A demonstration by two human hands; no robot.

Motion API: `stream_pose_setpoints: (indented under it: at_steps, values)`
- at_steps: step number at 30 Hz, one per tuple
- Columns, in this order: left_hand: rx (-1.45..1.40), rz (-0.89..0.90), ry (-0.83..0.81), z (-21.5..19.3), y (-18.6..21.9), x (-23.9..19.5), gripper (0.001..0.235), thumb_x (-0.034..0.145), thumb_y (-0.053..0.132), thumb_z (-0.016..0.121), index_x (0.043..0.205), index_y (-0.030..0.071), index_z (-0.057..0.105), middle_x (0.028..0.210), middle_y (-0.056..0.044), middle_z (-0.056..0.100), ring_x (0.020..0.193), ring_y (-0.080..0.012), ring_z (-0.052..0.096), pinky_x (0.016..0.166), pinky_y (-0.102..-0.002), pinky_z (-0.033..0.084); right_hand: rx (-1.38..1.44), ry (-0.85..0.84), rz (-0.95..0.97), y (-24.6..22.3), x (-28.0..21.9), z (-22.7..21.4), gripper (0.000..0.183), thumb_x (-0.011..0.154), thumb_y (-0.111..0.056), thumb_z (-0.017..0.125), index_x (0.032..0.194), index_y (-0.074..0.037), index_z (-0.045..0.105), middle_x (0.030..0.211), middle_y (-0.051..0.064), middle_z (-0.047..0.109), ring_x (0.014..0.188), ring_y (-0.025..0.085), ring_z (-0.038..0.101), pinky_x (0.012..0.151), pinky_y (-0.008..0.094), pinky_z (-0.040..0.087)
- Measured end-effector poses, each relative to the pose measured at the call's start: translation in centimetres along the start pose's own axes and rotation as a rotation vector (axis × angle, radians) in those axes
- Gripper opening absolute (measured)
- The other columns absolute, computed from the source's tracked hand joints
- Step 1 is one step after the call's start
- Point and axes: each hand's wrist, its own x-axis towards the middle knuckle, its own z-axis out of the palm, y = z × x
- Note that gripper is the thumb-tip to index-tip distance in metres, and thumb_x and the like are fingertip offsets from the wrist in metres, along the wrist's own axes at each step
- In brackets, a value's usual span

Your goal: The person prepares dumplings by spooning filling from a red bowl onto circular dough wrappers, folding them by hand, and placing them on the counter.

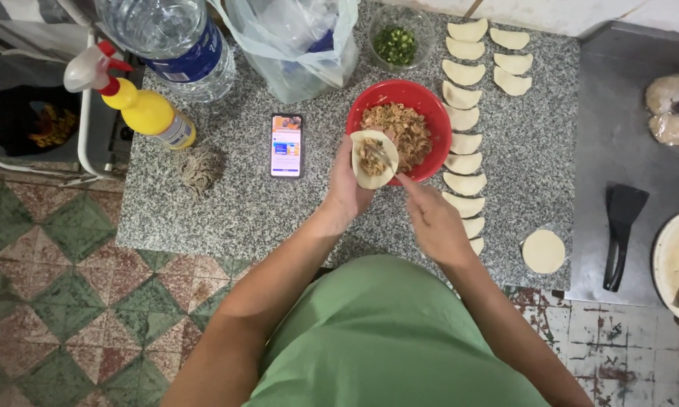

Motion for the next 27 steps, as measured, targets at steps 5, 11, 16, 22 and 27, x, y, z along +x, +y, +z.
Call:
stream_pose_setpoints:
  at_steps: [5, 11, 16, 22, 27]
  values:
    - [0.02, 0.0, -0.033, -0.9, -0.2, 0.7, 0.059, 0.108, 0.055, 0.043, 0.14, 0.009, 0.06, 0.141, -0.02, 0.06, 0.129, -0.0393, 0.058, 0.109, -0.056, 0.05, 0.037, 0.031, 0.01, -0.3, 0.2, -0.5, 0.048, 0.108, -0.015, 0.043, 0.155, -0.02, 0.05, 0.139, 0.027, 0.058, 0.133, 0.048, 0.053, 0.109, 0.06, 0.041]
    - [0.045, -0.001, -0.015, -0.7, 0.2, 0.7, 0.058, 0.108, 0.054, 0.042, 0.141, 0.011, 0.059, 0.141, -0.019, 0.059, 0.13, -0.0404, 0.057, 0.111, -0.057, 0.047, -0.068, 0.07, -0.118, 2.4, 0.8, 0.9, 0.049, 0.106, -0.017, 0.045, 0.154, -0.023, 0.052, 0.135, 0.024, 0.061, 0.122, 0.048, 0.06, 0.099, 0.058, 0.049]
    - [0.065, -0.032, 0.006, 0.5, 0.8, -0.1, 0.063, 0.105, 0.061, 0.04, 0.143, 0.014, 0.058, 0.144, -0.018, 0.056, 0.133, -0.0408, 0.053, 0.114, -0.058, 0.043, -0.28, 0.127, -0.222, 3.0, 1.0, 0.6, 0.046, 0.104, -0.019, 0.053, 0.15, -0.025, 0.057, 0.124, 0.02, 0.064, 0.108, 0.045, 0.067, 0.084, 0.056, 0.055]
    - [0.13, -0.041, -0.097, -2.8, 2.4, 1.5, 0.067, 0.108, 0.062, 0.029, 0.146, 0.012, 0.054, 0.145, -0.019, 0.058, 0.134, -0.0384, 0.056, 0.116, -0.054, 0.044, 0.047, 0.197, -0.12, 2.5, 2.1, -2.2, 0.044, 0.106, -0.013, 0.053, 0.148, -0.022, 0.062, 0.126, 0.022, 0.067, 0.112, 0.043, 0.067, 0.092, 0.051, 0.054]
    - [0.124, 0.072, -0.054, -7.0, 5.6, 1.3, 0.067, 0.105, 0.062, 0.028, 0.146, 0.014, 0.051, 0.143, -0.018, 0.06, 0.13, -0.0383, 0.059, 0.111, -0.058, 0.049, -0.132, 0.091, 0.128, 5.4, 4.7, -2.8, 0.035, 0.108, -0.027, 0.053, 0.14, -0.035, 0.067, 0.127, 0.006, 0.071, 0.118, 0.03, 0.066, 0.102, 0.047, 0.05]
